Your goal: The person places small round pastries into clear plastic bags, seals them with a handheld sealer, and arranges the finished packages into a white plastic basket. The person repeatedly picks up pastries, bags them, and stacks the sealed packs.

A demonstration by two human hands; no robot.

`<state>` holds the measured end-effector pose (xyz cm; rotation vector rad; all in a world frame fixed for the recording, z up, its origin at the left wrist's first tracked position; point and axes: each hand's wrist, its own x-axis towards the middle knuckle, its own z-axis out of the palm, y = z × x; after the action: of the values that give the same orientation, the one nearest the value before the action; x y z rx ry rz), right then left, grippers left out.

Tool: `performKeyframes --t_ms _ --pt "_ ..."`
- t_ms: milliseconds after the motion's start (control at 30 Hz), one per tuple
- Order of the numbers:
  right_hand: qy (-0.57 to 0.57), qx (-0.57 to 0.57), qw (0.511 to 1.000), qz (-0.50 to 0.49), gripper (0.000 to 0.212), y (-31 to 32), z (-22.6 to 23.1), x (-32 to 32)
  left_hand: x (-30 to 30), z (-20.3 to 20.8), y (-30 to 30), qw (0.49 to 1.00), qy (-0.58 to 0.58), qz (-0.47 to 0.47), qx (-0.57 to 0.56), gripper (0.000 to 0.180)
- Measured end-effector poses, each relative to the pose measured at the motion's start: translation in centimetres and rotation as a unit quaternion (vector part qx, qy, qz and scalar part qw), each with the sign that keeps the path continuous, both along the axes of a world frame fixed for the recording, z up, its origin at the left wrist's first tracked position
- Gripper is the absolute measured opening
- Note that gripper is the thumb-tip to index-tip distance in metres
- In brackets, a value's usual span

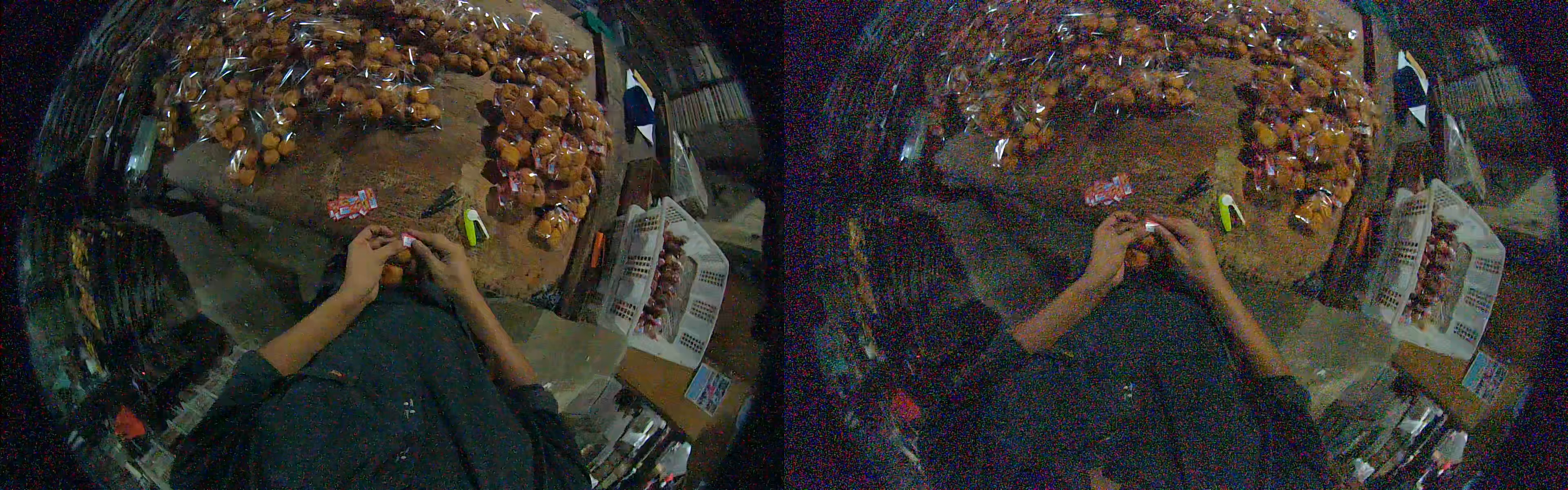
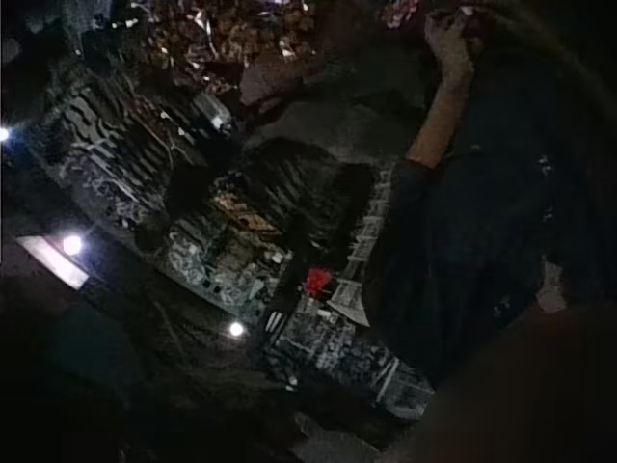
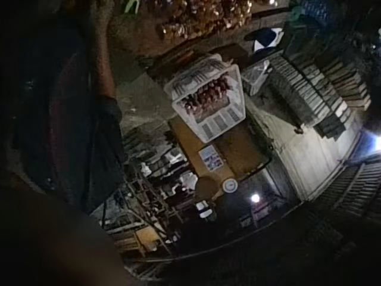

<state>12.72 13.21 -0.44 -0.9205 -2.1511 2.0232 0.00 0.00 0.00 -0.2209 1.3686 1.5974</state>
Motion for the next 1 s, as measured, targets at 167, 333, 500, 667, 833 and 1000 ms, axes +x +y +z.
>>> performKeyframes --t_ms 167,333,500,667,833,1000 --pt "0.025 0.147 0.989 -0.023 0.021 -2.2 -1.0 -0.3 -1.9 -1.3 -1.3 0.995 -0.067 -0.075 -0.004 0.028" --pt "0.02 0.118 0.991 -0.066 0.019 -4.2 -1.2 -1.4 -2.9 -1.9 -1.9 0.987 0.062 -0.145 -0.011 0.027" --pt "-0.001 0.104 0.99 -0.092 0.023 -3.6 -2.3 -0.4 -2.9 -2.0 -1.8 0.983 0.097 -0.154 -0.011 0.032" --pt "-0.087 0.424 0.874 -0.222 0.035 3.6 -8.9 3.4 -2.4 -1.9 0.5 0.983 0.127 -0.128 -0.038 0.035" --pt "-0.245 0.491 0.831 -0.086 0.055 7.7 -15.6 5.8 -1.1 -0.9 2.4 0.966 0.195 -0.169 -0.018 0.036" --pt "0.033 -0.05 0.934 -0.351 0.042 5.3 -12.3 3.3 -1.0 -1.6 2.5 0.948 0.256 -0.187 -0.037 0.031"
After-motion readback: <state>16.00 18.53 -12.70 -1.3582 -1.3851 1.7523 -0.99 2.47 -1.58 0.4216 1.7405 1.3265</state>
